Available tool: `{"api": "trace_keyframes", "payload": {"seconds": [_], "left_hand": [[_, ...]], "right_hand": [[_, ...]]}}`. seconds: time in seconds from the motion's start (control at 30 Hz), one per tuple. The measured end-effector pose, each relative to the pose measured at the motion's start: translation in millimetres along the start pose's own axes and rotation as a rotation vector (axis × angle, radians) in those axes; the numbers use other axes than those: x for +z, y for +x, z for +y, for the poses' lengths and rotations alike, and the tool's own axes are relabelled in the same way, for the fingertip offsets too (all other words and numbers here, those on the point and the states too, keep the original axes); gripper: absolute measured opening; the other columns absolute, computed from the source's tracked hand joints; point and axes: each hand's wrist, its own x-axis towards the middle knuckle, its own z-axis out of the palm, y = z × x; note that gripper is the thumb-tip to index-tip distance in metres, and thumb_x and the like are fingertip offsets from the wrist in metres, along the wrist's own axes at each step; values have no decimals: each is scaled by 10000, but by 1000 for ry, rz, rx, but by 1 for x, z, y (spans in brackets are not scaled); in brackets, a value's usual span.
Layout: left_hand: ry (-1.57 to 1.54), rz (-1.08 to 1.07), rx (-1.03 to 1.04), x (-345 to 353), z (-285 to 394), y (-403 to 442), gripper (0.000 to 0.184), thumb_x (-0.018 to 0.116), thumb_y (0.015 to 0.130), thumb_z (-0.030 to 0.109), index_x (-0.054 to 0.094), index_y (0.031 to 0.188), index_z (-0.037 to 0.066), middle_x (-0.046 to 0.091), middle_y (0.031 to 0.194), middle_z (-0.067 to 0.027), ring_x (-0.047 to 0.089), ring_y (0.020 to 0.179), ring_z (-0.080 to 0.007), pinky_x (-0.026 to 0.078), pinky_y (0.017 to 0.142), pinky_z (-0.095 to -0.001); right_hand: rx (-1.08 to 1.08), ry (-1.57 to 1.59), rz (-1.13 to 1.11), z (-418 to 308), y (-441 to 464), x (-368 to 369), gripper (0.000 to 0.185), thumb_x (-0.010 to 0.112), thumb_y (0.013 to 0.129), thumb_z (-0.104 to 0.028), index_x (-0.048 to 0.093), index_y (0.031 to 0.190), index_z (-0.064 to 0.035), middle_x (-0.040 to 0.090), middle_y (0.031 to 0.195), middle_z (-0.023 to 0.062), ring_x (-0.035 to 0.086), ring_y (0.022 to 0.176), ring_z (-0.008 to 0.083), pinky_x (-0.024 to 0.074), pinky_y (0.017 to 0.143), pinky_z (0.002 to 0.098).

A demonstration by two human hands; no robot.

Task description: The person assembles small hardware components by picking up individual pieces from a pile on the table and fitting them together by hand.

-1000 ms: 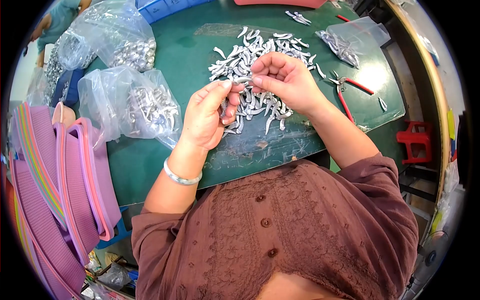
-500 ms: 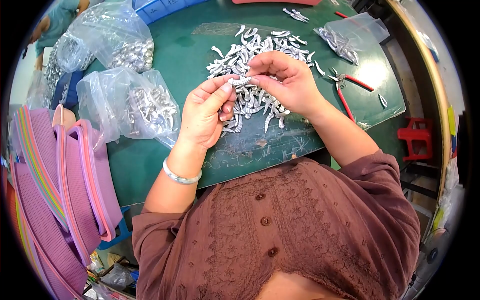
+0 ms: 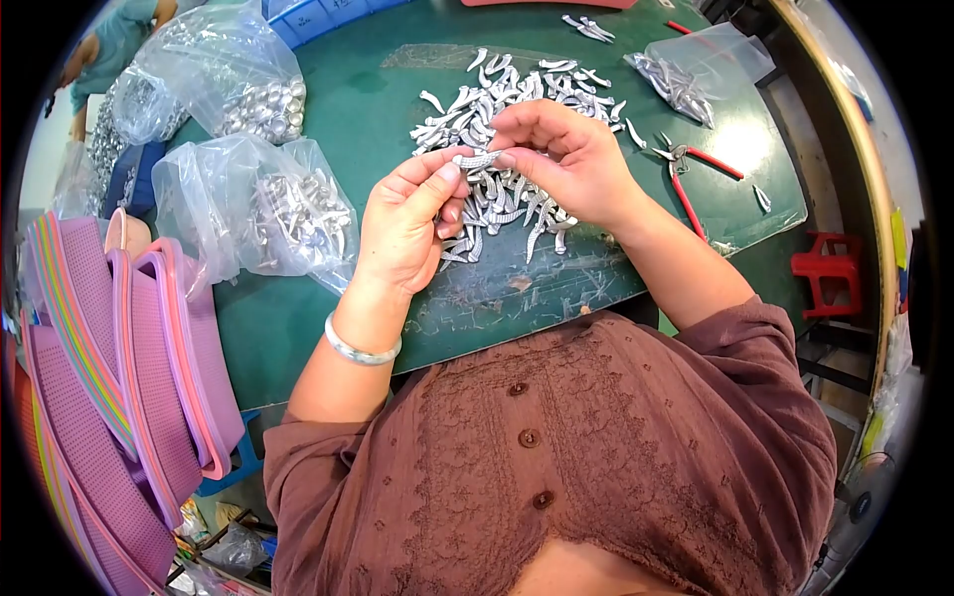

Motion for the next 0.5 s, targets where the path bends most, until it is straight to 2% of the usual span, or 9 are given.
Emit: {"api": "trace_keyframes", "payload": {"seconds": [0.5], "left_hand": [[-15,30,6,-2,-1,1,169,525,839,92,569,983,16,527,704,-8,430,546,-49,325,450,-160]], "right_hand": [[34,90,-24,2,0,0,258,538,774,59,505,1028,25,589,872,68,567,837,113,460,753,230]]}}
